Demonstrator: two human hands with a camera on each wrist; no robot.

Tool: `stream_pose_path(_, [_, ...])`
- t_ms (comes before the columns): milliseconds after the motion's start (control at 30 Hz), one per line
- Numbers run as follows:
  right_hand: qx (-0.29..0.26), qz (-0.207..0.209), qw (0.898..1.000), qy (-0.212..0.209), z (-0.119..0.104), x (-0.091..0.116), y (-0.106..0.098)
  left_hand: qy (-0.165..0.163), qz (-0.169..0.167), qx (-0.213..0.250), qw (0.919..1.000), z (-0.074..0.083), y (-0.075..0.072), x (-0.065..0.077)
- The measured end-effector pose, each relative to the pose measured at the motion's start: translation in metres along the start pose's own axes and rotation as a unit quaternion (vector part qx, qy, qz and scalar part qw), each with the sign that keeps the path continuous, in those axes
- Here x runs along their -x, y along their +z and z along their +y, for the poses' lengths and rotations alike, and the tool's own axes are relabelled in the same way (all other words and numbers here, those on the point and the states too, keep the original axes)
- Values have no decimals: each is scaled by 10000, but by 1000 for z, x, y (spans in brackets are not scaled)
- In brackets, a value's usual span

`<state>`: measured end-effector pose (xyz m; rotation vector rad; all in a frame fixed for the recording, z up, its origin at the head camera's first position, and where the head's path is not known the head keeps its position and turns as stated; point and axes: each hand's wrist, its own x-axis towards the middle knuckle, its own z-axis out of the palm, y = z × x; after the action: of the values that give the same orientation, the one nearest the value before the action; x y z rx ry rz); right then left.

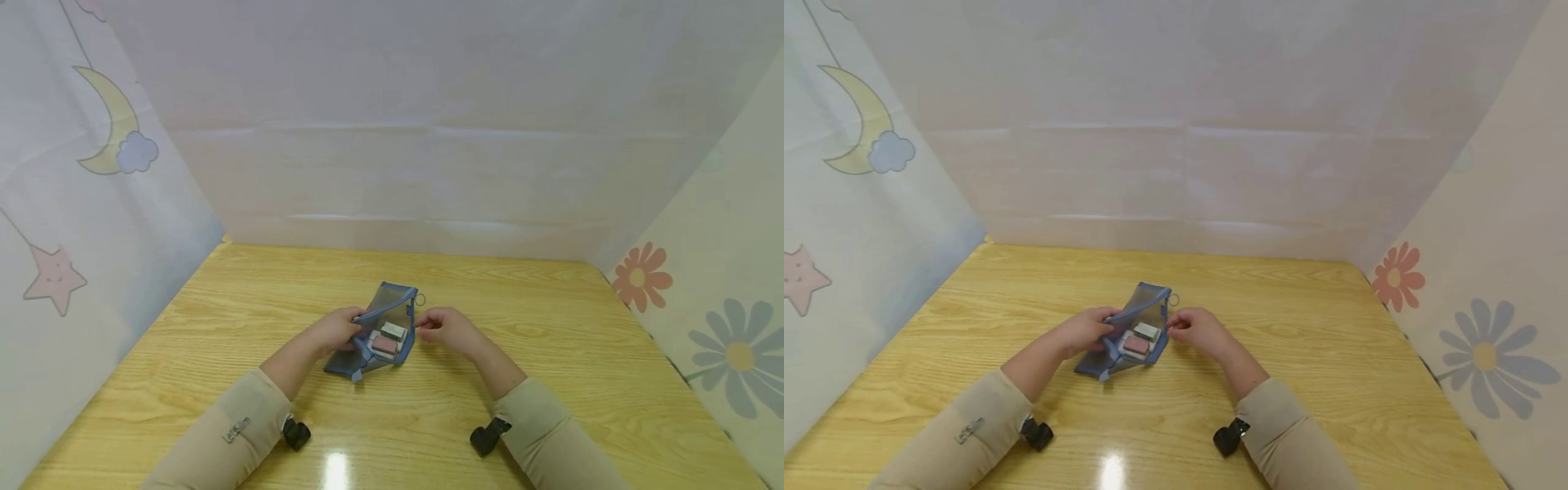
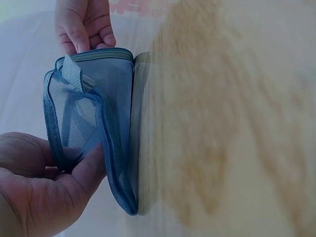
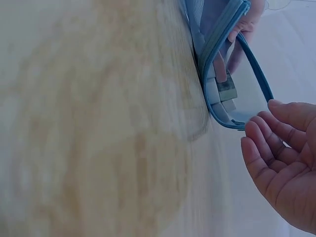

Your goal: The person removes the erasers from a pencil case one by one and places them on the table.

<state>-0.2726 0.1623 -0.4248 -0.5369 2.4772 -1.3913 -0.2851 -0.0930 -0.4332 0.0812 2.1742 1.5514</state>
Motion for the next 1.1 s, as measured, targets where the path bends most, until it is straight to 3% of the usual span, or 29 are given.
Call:
stream_pose_path(367, [412, 192, 9989, -77, -5, -4, 11, 44, -34, 453, 9990, -1, -1, -2])
stream_pose_path(567, [679, 378, 9969, -145, -9, -8, 17, 119, 44, 435, 9990, 3, 1, -3])
stream_pose_path(900, [1159, 736, 9905, 91, -9, -13, 25, 133, -30, 371, 9992, 4, 5, -7])
stream_pose_path(1100, [1335, 756, 9881, -89, -6, -17, 29, 71, -23, 375, 9993, 5, 5, -9])
